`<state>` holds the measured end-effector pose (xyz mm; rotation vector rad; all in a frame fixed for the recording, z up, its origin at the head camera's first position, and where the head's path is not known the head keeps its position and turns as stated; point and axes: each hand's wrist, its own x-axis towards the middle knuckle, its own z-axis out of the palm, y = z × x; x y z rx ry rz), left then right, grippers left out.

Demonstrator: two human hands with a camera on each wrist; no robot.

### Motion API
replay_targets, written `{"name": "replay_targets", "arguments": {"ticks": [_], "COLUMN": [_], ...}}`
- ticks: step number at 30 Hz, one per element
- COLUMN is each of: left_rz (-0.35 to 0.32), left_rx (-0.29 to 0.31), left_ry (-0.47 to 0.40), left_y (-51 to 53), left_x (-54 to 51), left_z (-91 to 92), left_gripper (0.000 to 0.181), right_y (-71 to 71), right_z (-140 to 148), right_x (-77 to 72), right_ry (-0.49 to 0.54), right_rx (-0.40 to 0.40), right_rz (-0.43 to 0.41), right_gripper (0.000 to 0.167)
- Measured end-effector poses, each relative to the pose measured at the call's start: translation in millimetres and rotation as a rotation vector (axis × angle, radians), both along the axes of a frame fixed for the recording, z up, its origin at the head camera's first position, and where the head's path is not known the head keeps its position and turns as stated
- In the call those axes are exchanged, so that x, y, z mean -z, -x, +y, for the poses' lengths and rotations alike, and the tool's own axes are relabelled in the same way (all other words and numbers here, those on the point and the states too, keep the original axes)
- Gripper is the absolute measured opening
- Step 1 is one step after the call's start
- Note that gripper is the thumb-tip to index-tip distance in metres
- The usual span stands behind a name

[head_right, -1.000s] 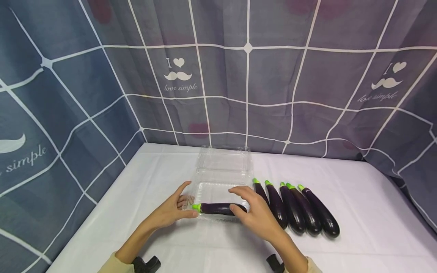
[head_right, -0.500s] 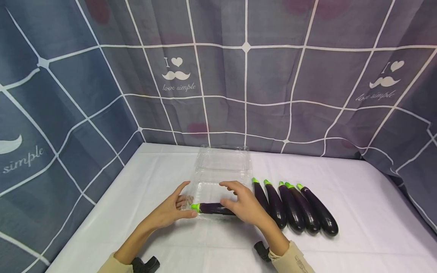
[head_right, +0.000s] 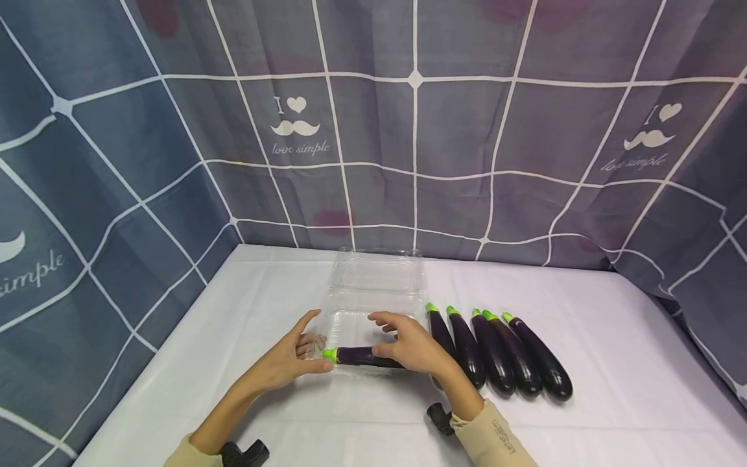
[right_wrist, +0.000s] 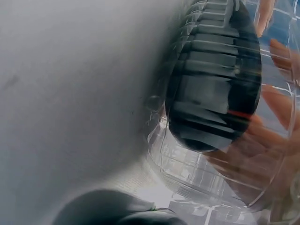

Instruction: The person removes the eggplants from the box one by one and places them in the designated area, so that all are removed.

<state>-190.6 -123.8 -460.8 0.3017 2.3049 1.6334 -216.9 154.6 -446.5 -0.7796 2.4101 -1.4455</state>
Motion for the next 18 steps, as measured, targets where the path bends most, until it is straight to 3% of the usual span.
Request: {"name": "replay_targets", "arguments": {"ticks": [5, 18], "left_rz": [-0.006, 0.008], "left_rx": [0.008, 0.01], "left_ry": [-0.023, -0.006], "left_y": [-0.4, 0.2], "left_x": [2.4, 0.2], "left_z": [-0.2, -0.5], "left_gripper": [0.106, 0.107], "right_y": [-0.4, 2.0], "right_z": [1.1, -0.9], "right_x": [1.4, 2.2], "right_ry": [-0.026, -0.122], "right_rx": [-0.028, -0.096], "right_rz": [-0.02, 0.031], "right_gripper": [0.056, 0.046]}}
